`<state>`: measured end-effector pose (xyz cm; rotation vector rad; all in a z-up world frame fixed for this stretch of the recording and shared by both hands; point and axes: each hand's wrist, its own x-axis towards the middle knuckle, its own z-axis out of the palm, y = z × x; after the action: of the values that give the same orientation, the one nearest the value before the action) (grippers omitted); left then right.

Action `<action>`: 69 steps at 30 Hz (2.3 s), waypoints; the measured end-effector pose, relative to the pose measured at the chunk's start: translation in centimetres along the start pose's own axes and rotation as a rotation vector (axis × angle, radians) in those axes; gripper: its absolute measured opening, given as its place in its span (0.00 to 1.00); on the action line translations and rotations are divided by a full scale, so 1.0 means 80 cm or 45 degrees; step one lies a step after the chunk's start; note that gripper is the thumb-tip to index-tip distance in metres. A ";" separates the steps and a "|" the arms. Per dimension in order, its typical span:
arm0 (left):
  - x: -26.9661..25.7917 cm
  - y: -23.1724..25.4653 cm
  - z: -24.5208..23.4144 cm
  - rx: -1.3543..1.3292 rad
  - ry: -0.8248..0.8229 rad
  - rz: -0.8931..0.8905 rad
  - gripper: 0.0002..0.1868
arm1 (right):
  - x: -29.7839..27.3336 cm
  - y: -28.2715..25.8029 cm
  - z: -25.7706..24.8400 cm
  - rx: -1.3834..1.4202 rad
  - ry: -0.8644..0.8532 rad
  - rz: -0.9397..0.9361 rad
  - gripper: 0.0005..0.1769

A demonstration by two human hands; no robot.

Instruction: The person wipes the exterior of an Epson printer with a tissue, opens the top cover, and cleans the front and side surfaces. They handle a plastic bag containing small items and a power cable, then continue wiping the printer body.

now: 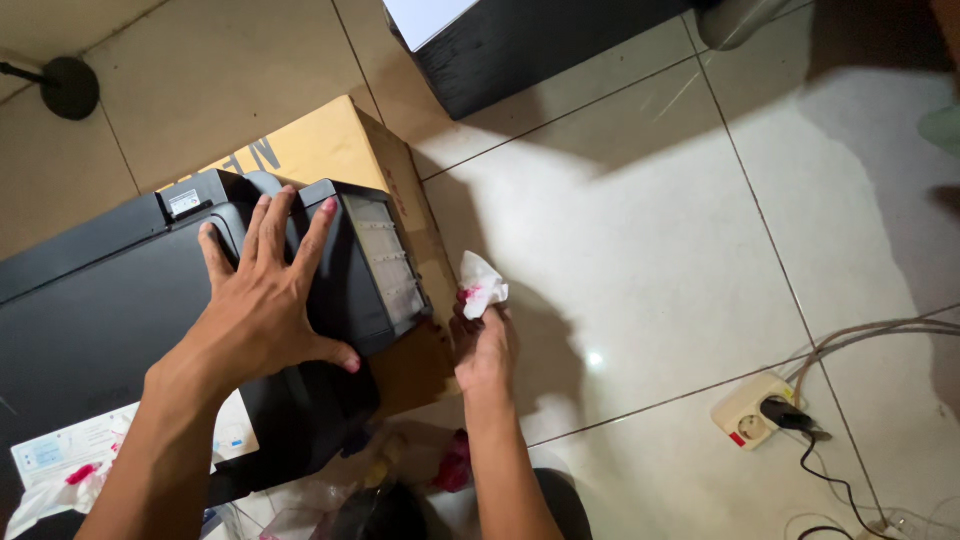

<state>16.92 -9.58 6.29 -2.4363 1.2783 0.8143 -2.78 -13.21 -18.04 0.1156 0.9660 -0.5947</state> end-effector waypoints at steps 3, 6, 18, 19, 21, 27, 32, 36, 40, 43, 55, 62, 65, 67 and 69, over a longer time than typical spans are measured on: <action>0.000 -0.003 0.001 -0.012 0.016 0.022 0.93 | -0.030 -0.008 0.013 -0.280 0.288 -0.249 0.17; -0.001 -0.005 0.003 -0.022 0.018 0.012 0.93 | -0.065 -0.010 0.028 -0.380 0.232 -0.445 0.25; -0.035 0.029 0.000 0.097 0.231 0.033 0.79 | -0.045 -0.034 0.007 -1.306 0.187 -0.640 0.17; -0.049 0.049 0.011 0.018 0.370 0.069 0.67 | -0.034 -0.060 0.002 -1.346 0.147 -0.555 0.21; -0.077 0.106 0.044 -0.248 0.649 0.220 0.48 | -0.014 -0.101 -0.002 -1.202 -0.057 -0.451 0.25; -0.074 0.218 0.132 -1.191 0.497 -0.055 0.41 | -0.032 -0.158 -0.017 -1.035 -0.634 -0.216 0.15; -0.059 0.230 0.200 -1.403 0.690 -0.090 0.32 | -0.051 -0.147 -0.026 -1.187 -0.847 0.179 0.12; -0.055 0.217 0.246 -1.548 0.721 -0.131 0.15 | -0.055 -0.150 -0.047 -1.236 -0.839 0.257 0.11; -0.063 0.213 0.264 -1.636 0.567 -0.380 0.09 | -0.065 -0.136 -0.063 -1.290 -0.725 0.142 0.12; -0.070 0.211 0.251 -1.703 0.643 -0.425 0.09 | -0.065 -0.123 -0.045 -1.292 -0.575 -0.014 0.13; -0.217 0.182 0.237 -1.935 0.896 -0.098 0.09 | -0.262 -0.111 -0.002 -1.366 -0.985 -0.072 0.22; -0.339 0.207 0.258 -2.138 0.877 0.228 0.11 | -0.389 -0.106 -0.055 -1.578 -1.026 -0.583 0.17; -0.369 0.230 0.266 -2.087 0.928 0.197 0.10 | -0.410 -0.108 -0.083 -1.494 -0.991 -0.619 0.14; -0.386 0.252 0.286 -2.159 0.941 0.165 0.08 | -0.418 -0.112 -0.111 -1.522 -0.946 -0.655 0.15; -0.375 0.258 0.274 -2.297 0.913 0.195 0.09 | -0.413 -0.122 -0.104 -1.527 -0.929 -0.679 0.16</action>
<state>-21.31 9.04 6.82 -4.3460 0.8822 1.7060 -28.05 -4.42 5.25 -1.3720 0.4890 -0.3935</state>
